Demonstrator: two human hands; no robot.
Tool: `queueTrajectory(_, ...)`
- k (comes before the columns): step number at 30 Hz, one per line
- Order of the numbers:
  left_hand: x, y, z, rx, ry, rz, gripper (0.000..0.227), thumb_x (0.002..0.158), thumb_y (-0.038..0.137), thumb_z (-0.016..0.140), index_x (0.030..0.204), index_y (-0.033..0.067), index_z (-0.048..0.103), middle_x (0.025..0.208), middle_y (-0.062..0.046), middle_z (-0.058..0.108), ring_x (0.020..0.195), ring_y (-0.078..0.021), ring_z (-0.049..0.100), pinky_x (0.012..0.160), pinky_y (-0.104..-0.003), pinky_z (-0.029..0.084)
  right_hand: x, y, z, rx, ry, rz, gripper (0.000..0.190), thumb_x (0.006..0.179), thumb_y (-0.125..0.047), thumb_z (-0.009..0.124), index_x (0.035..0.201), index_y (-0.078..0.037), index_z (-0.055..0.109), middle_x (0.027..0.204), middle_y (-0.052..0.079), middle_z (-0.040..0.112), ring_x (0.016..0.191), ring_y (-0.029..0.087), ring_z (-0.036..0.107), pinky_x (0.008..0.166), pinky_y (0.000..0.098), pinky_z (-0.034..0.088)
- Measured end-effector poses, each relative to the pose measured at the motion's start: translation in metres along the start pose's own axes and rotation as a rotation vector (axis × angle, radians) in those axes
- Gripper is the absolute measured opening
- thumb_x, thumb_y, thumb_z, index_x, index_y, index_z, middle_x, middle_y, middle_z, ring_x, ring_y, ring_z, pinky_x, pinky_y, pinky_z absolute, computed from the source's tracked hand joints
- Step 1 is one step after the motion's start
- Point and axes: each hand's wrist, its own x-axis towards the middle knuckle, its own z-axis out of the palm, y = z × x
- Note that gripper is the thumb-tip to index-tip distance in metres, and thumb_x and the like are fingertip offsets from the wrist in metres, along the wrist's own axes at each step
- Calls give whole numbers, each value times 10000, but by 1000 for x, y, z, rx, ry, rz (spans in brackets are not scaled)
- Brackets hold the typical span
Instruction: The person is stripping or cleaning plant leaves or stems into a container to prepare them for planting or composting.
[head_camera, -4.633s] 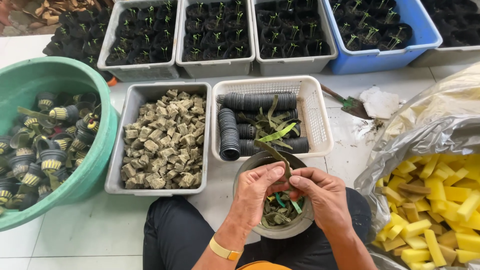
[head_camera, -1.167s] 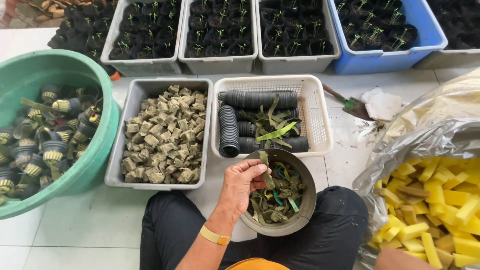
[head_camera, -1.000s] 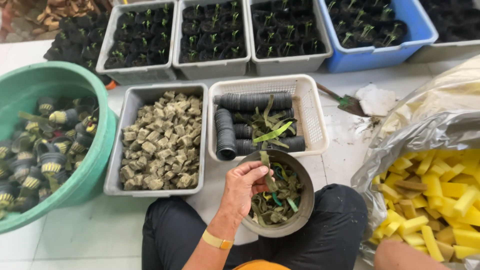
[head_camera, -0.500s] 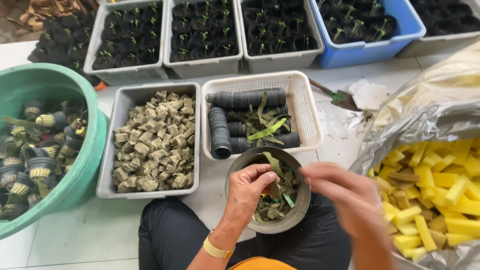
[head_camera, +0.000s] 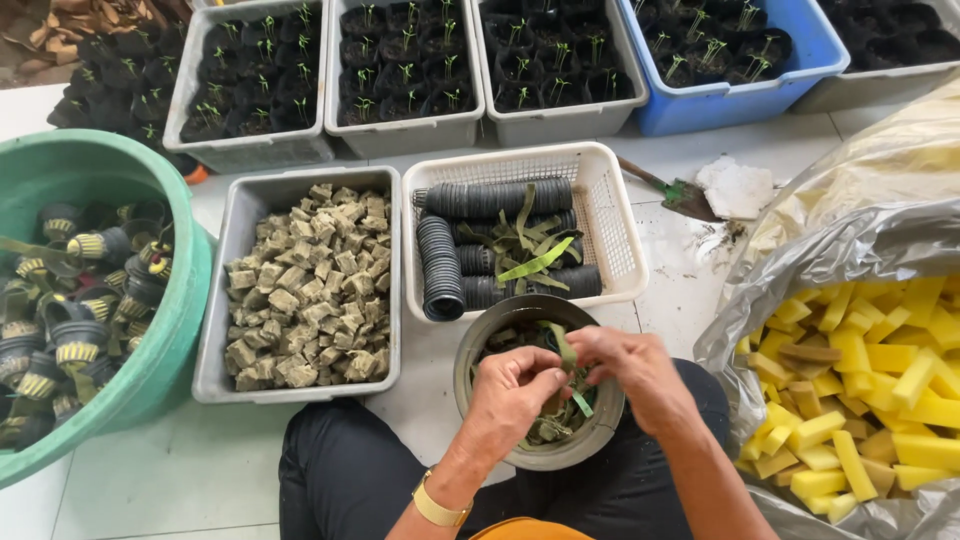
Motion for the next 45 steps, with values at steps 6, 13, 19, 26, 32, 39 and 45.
queueTrajectory(6, 7, -17, -10, -199, -145, -135, 138, 911, 45, 705, 1018, -40, 726, 849, -72, 757, 677, -126, 710, 593, -247, 577, 16, 17, -3, 244, -32, 114, 192, 846, -55, 774, 999, 57, 804, 836, 95, 770, 647, 128, 610, 601, 270, 499)
queueTrajectory(13, -8, -69, -37, -253, -111, -190, 163, 872, 45, 751, 1000, -54, 776, 819, -92, 769, 656, -118, 708, 593, -256, 599, 49, 6, -20, 355, 122, -10, 138, 883, -48, 751, 981, 46, 775, 881, 113, 778, 676, 150, 668, 621, 273, 543)
queueTrajectory(19, -31, -54, -27, 911, -133, -63, 305, 906, 371, 813, 858, 70, 828, 809, -81, 782, 873, -251, 705, 827, -424, 571, 54, -19, -41, 395, 92, -15, 137, 930, -81, 723, 979, 42, 753, 908, 119, 767, 701, 149, 688, 611, 276, 548)
queueTrajectory(26, 17, 11, -9, 532, 24, 468, 428, 797, 188, 761, 1186, 8, 757, 1124, -237, 709, 1157, -338, 590, 1045, -424, 414, 64, -30, 4, 221, -19, 90, 159, 888, -57, 718, 999, 50, 755, 897, 106, 765, 725, 157, 698, 643, 290, 573)
queueTrajectory(32, 20, -22, -49, 569, 302, 294, 286, 859, 86, 684, 1136, 58, 751, 1080, -111, 767, 980, -269, 740, 887, -374, 573, 172, 5, 31, 50, -36, 33, 172, 901, -54, 732, 1034, 48, 769, 837, 128, 724, 671, 163, 675, 600, 284, 571)
queueTrajectory(39, -24, -64, -62, 816, 474, 389, 233, 853, 38, 679, 1072, 20, 754, 1131, -140, 732, 987, -302, 685, 849, -389, 556, 238, 59, 14, -179, 50, 70, 192, 880, -64, 754, 1044, 36, 738, 882, 116, 728, 773, 211, 700, 698, 334, 591)
queueTrajectory(45, -41, -71, -69, 870, 601, 408, 266, 831, 69, 708, 1090, 20, 744, 1150, -175, 690, 868, -264, 663, 755, -372, 555, 99, 50, -3, -766, 142, -354, 198, 907, -101, 707, 1076, -14, 763, 1042, 133, 756, 897, 202, 719, 801, 323, 576)
